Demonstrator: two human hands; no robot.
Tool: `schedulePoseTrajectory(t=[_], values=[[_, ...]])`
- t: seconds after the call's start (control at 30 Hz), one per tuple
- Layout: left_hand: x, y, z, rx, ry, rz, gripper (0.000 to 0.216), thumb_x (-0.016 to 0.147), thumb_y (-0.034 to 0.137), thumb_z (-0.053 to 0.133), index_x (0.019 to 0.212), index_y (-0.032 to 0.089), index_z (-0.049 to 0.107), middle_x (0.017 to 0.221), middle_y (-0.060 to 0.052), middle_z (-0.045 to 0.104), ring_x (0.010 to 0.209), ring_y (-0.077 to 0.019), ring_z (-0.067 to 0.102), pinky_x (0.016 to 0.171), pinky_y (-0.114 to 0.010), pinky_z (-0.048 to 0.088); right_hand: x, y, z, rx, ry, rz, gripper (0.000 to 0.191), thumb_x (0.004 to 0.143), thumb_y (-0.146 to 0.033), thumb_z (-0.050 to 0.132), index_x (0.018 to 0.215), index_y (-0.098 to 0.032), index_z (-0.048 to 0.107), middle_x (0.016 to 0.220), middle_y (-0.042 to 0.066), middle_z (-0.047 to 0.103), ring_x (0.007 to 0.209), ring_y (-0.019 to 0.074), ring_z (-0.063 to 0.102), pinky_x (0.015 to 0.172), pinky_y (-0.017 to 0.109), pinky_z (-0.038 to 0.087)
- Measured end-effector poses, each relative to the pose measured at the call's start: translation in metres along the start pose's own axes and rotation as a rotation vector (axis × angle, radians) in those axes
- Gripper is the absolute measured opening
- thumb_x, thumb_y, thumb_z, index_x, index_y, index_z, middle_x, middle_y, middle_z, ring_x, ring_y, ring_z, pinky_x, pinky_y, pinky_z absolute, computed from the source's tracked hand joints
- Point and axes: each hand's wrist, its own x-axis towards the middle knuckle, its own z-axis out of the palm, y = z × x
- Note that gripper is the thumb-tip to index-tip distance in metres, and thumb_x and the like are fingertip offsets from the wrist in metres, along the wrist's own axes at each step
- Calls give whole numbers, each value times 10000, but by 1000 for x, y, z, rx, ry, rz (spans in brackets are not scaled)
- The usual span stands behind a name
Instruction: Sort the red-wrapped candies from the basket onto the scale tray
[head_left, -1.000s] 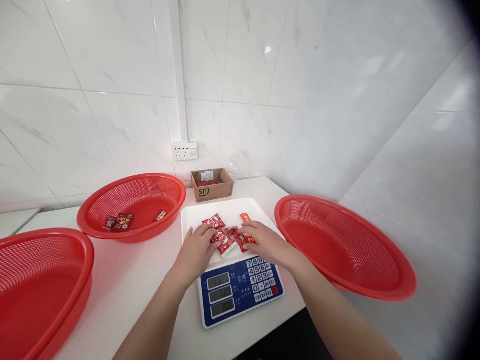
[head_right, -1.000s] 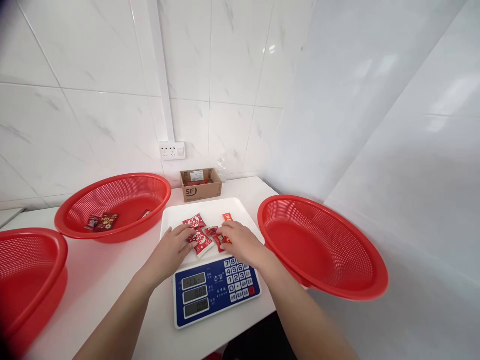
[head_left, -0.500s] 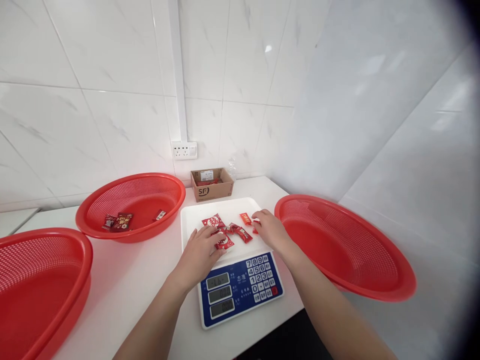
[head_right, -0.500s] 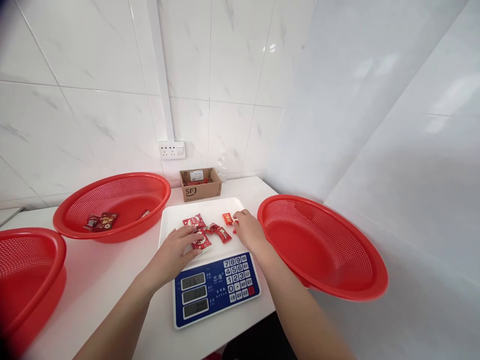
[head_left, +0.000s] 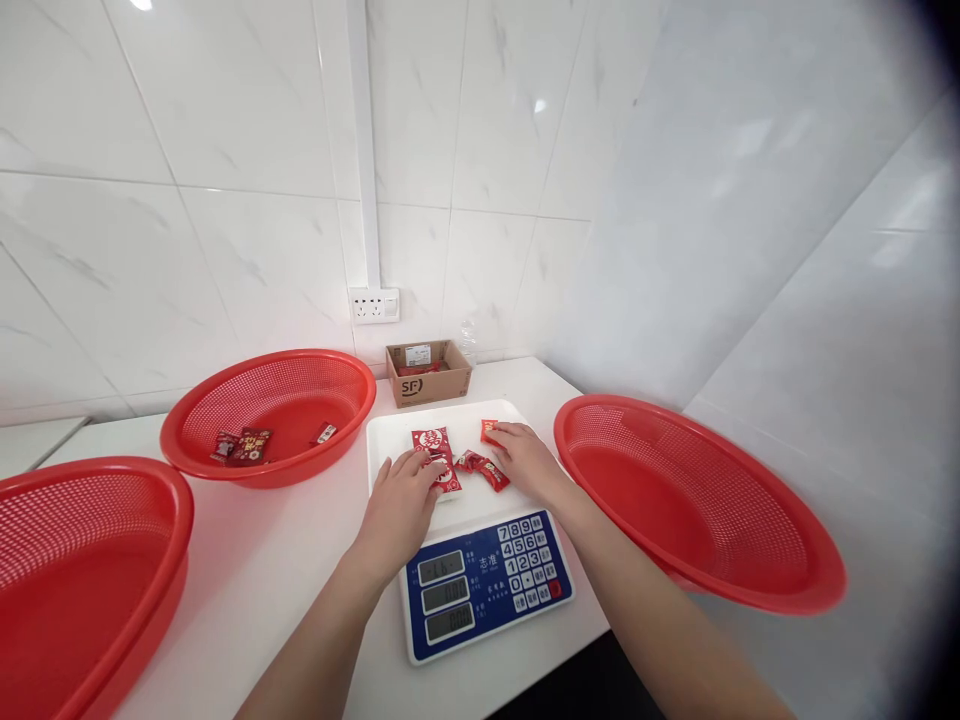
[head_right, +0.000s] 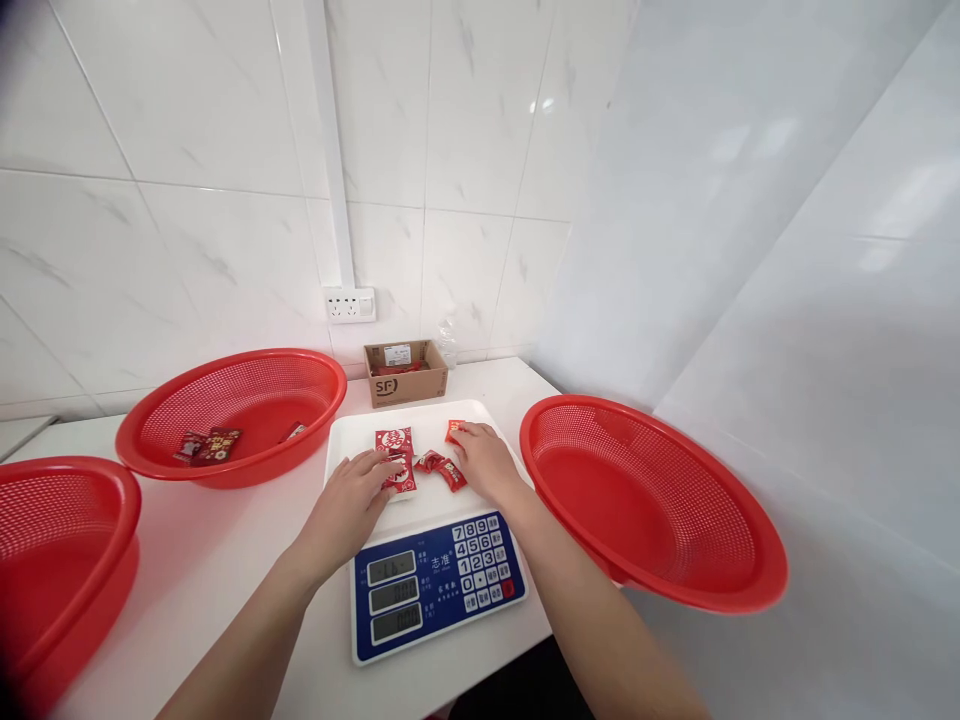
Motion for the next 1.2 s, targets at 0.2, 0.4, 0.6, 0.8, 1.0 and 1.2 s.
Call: schedulePoseTrajectory(t=[0.2, 0.4, 0.6, 0.8, 1.0, 1.2], values=[[0, 2, -5, -32, 28, 14, 331, 859, 129, 398, 1106, 230, 593, 1219, -66, 570, 1174, -236, 473, 1024, -481, 322, -18, -20, -17, 141, -74, -36, 324, 846, -249, 499, 1141, -187, 619, 1212, 94, 586, 1177, 232, 472, 1022, 421, 349], [0, 2, -5, -36, 34, 31, 271, 862, 226, 452, 1082, 244, 608, 1156, -64, 595, 1081, -230, 532, 967, -431, 391, -28, -31, -15, 221, -153, -168, 345, 819, -200, 523, 1151, -231, 611, 1242, 63, 565, 1185, 221, 459, 1027, 416, 341], [0, 1, -4, -28, 17, 42, 281, 847, 171, 450, 1075, 224, 607, 1176, -76, 587, 1112, -232, 515, 985, -444, 374, -32, -34, -21, 314, -213, -246, 375, 789, -29, 405, 961, -233, 669, 1081, 15, 642, 1052, 159, 541, 971, 332, 394], [0, 2, -5, -37, 4, 22, 300, 857, 167, 424, 1089, 226, 605, 1213, -76, 574, 1138, -230, 501, 996, -453, 366, -32, -23, -23, 225, -156, -64, 369, 749, -12, 430, 987, -213, 628, 1101, 48, 608, 1050, 183, 546, 921, 348, 431], [0, 2, -3, -38, -7, 28, 317, 855, 143, 415, 1098, 228, 600, 1212, -64, 572, 1143, -222, 494, 1009, -452, 351, -26, -23, -12, 128, 24, -19, 290, 838, -138, 454, 1072, -172, 621, 1164, 107, 596, 1112, 229, 515, 962, 413, 408], [0, 1, -3, -33, -18, 34, 310, 859, 152, 424, 1102, 233, 597, 1195, -54, 579, 1143, -221, 491, 1009, -443, 347, -33, -41, -13, 157, -84, -270, 213, 836, -218, 529, 1006, -219, 658, 1073, 54, 663, 1142, 241, 501, 1003, 449, 371]])
